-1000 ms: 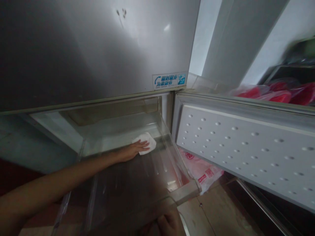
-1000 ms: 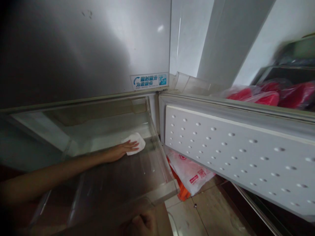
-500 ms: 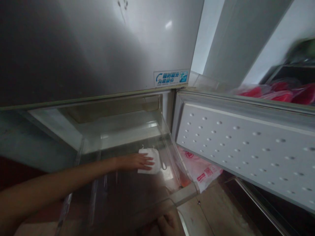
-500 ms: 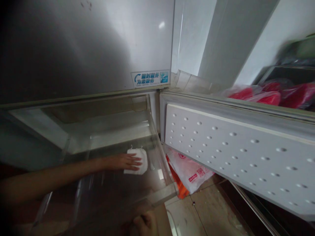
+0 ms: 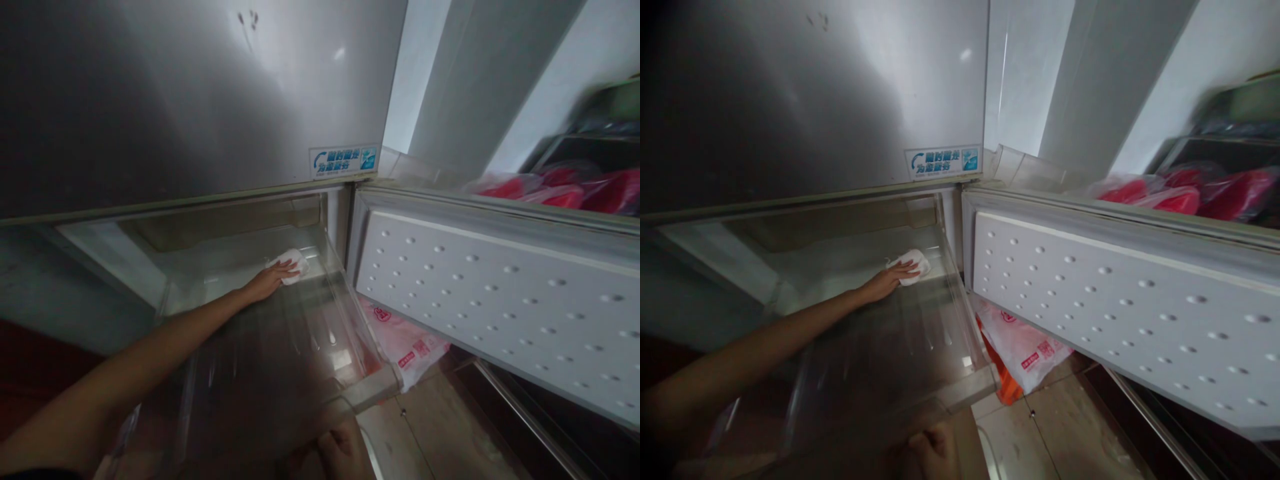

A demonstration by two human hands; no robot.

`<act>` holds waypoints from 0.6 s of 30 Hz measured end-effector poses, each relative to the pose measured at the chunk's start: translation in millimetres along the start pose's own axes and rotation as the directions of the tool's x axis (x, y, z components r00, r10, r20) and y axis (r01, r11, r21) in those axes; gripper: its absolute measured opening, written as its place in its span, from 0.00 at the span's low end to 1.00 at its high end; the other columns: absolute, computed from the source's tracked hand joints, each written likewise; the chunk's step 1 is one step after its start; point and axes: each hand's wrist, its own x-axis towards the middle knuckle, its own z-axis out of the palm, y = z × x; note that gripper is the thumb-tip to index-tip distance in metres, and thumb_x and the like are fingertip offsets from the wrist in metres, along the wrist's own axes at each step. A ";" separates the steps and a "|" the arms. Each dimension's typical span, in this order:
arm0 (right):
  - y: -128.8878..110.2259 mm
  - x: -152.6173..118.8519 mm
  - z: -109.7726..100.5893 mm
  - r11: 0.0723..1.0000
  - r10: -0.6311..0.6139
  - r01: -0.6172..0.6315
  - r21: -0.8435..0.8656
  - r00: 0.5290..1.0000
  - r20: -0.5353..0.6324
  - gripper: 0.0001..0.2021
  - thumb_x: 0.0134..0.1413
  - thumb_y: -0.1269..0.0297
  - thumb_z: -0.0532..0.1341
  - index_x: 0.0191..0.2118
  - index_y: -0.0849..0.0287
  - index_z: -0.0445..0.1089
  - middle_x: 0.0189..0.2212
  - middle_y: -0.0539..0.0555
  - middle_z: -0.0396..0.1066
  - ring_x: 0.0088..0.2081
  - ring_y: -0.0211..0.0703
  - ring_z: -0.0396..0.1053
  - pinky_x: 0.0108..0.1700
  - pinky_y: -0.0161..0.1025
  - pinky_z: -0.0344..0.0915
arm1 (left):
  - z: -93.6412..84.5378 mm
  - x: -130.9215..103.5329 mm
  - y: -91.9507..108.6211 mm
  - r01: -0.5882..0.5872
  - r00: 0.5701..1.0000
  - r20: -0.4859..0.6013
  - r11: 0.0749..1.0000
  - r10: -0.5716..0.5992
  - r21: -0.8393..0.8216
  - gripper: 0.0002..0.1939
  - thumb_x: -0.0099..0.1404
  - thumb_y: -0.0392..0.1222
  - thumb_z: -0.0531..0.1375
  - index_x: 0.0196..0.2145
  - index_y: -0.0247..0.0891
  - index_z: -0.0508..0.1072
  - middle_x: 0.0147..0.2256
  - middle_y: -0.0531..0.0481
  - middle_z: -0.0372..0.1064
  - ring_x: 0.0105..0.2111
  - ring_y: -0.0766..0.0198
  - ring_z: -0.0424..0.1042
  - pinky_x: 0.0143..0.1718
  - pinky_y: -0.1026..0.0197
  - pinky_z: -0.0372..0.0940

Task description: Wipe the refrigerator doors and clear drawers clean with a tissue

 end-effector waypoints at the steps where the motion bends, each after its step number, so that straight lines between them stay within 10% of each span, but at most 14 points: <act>1: -0.5 0.1 0.7 1.000 0.018 -0.018 0.019 1.000 -0.006 0.20 0.52 0.47 0.61 0.26 0.59 0.78 0.21 0.55 0.75 0.29 0.47 0.75 0.33 0.37 0.73 | 2.5 -2.7 4.7 -0.002 1.000 0.010 1.000 0.002 -0.003 0.25 0.72 0.32 0.40 0.61 0.37 0.64 0.66 0.41 0.50 0.68 0.57 0.44 0.67 0.41 0.41; 7: 7.7 -1.8 3.2 0.987 0.113 -0.105 0.118 0.992 -0.057 0.19 0.46 0.45 0.65 0.26 0.59 0.79 0.23 0.56 0.76 0.30 0.49 0.75 0.34 0.39 0.73 | 16.0 -37.3 62.1 -0.151 0.969 0.189 0.987 0.159 -0.058 0.23 0.72 0.33 0.45 0.61 0.39 0.64 0.65 0.42 0.52 0.67 0.57 0.46 0.67 0.46 0.44; 12: 16.7 -2.5 3.9 0.988 0.118 -0.116 0.099 0.993 -0.012 0.20 0.48 0.44 0.63 0.27 0.57 0.79 0.26 0.57 0.78 0.31 0.50 0.76 0.35 0.40 0.74 | 31.9 -75.3 120.7 -0.400 0.829 0.335 0.893 0.449 -0.206 0.20 0.71 0.35 0.51 0.57 0.49 0.69 0.63 0.49 0.59 0.66 0.59 0.51 0.68 0.50 0.43; 18: 6.5 -3.4 2.9 0.981 0.167 -0.177 0.080 0.978 0.123 0.19 0.51 0.47 0.60 0.24 0.57 0.79 0.24 0.57 0.77 0.31 0.51 0.77 0.35 0.42 0.74 | 24.6 -79.4 112.9 -0.545 0.711 0.372 0.802 0.596 -0.243 0.23 0.71 0.34 0.50 0.60 0.51 0.65 0.60 0.50 0.64 0.64 0.61 0.55 0.68 0.52 0.46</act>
